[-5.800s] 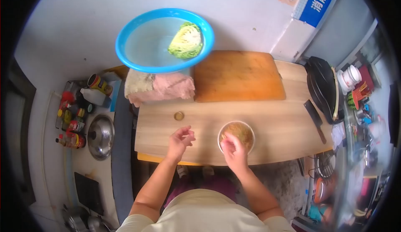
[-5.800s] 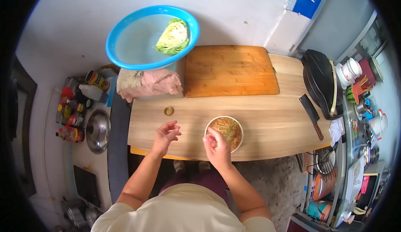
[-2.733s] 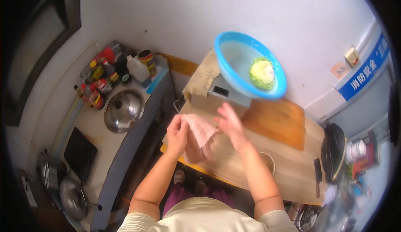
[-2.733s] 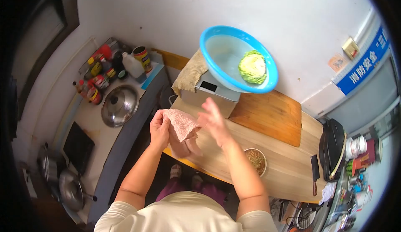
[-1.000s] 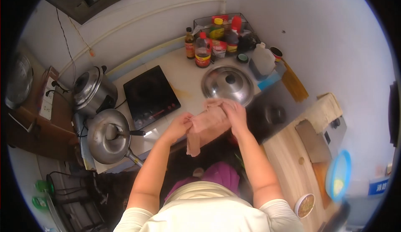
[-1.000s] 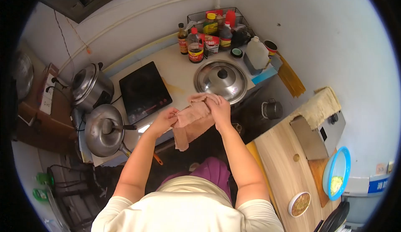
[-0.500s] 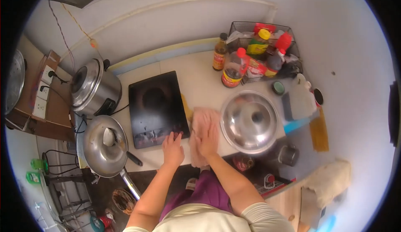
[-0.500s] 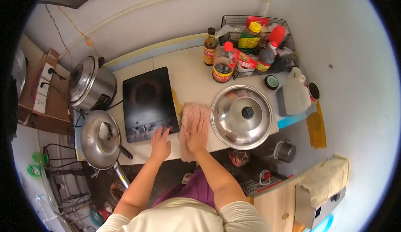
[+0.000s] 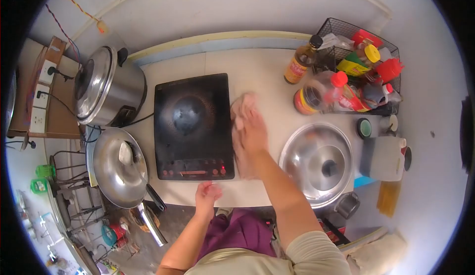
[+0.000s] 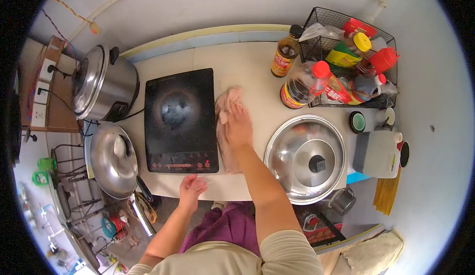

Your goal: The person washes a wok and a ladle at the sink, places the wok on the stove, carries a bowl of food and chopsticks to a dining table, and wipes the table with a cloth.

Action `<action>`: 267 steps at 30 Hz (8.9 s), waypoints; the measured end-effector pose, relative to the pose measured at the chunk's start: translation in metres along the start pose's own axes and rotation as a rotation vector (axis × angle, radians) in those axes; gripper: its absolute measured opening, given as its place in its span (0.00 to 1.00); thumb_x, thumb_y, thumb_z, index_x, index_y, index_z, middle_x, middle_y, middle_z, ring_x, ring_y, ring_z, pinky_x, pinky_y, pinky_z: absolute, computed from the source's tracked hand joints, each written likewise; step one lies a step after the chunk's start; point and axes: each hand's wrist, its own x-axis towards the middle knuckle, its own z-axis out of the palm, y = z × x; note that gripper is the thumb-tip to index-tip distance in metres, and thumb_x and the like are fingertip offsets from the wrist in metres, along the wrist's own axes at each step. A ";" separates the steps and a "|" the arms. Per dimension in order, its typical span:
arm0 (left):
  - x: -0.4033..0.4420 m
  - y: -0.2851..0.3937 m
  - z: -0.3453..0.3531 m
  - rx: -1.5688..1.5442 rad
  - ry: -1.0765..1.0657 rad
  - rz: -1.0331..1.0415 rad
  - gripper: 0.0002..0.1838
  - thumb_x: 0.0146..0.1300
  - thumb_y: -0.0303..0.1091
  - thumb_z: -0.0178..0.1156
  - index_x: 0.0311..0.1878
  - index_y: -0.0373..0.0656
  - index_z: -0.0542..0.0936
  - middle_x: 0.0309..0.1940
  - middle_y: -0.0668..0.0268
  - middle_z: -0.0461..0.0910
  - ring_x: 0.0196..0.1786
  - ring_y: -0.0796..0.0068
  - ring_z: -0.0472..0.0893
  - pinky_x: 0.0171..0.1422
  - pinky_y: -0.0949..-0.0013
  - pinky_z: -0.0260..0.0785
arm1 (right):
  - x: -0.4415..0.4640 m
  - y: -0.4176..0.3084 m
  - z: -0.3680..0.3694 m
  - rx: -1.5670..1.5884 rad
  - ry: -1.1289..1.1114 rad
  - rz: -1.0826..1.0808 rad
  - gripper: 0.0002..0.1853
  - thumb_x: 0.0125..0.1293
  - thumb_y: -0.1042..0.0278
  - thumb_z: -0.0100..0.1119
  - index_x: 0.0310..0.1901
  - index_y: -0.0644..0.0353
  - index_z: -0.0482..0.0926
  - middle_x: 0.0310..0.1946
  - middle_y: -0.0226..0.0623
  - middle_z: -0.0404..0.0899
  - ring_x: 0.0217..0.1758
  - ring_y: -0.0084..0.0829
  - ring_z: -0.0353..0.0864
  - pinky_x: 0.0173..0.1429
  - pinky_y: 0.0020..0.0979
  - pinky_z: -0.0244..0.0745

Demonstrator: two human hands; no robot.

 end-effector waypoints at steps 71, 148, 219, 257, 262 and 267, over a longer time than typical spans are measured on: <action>-0.063 0.029 -0.276 0.447 0.425 0.589 0.16 0.52 0.21 0.57 0.46 0.39 0.71 0.41 0.65 0.69 0.42 0.74 0.69 0.49 0.73 0.64 | -0.100 -0.250 0.041 0.608 -0.355 0.240 0.20 0.62 0.62 0.56 0.53 0.63 0.71 0.48 0.47 0.75 0.53 0.38 0.73 0.57 0.31 0.67; 0.134 0.465 -0.381 -0.180 -0.137 0.839 0.22 0.71 0.36 0.39 0.66 0.44 0.57 0.48 0.68 0.74 0.31 0.81 0.76 0.33 0.77 0.68 | 0.314 -0.663 0.153 0.430 -0.024 -0.217 0.13 0.64 0.60 0.48 0.41 0.60 0.76 0.35 0.51 0.78 0.37 0.50 0.77 0.43 0.43 0.70; 0.014 0.096 -0.201 0.524 -0.391 0.137 0.06 0.46 0.25 0.57 0.20 0.32 0.75 0.13 0.57 0.73 0.15 0.67 0.75 0.19 0.66 0.67 | -0.128 -0.332 -0.051 0.373 -0.248 0.328 0.29 0.58 0.69 0.53 0.60 0.70 0.58 0.54 0.57 0.67 0.59 0.48 0.67 0.63 0.38 0.60; -0.565 -0.175 -1.023 -0.504 0.848 0.247 0.05 0.51 0.20 0.57 0.30 0.37 0.71 0.19 0.63 0.73 0.20 0.76 0.74 0.22 0.72 0.69 | -0.631 -1.109 0.225 1.233 -1.878 -1.141 0.40 0.62 0.64 0.57 0.69 0.60 0.43 0.65 0.50 0.52 0.65 0.34 0.59 0.65 0.35 0.59; -0.574 -0.166 -1.134 -0.532 0.844 0.165 0.06 0.50 0.19 0.59 0.28 0.36 0.71 0.19 0.62 0.73 0.20 0.74 0.75 0.21 0.71 0.68 | -0.625 -1.217 0.265 1.032 -1.721 -1.271 0.34 0.66 0.63 0.48 0.69 0.58 0.43 0.40 0.43 0.77 0.39 0.37 0.79 0.48 0.35 0.73; -0.574 -0.167 -1.232 -0.556 0.816 0.159 0.04 0.49 0.20 0.58 0.27 0.33 0.73 0.18 0.61 0.73 0.19 0.72 0.75 0.20 0.69 0.68 | -0.632 -1.306 0.305 0.980 -1.478 -1.046 0.12 0.69 0.64 0.48 0.44 0.62 0.76 0.18 0.33 0.76 0.18 0.21 0.74 0.26 0.23 0.70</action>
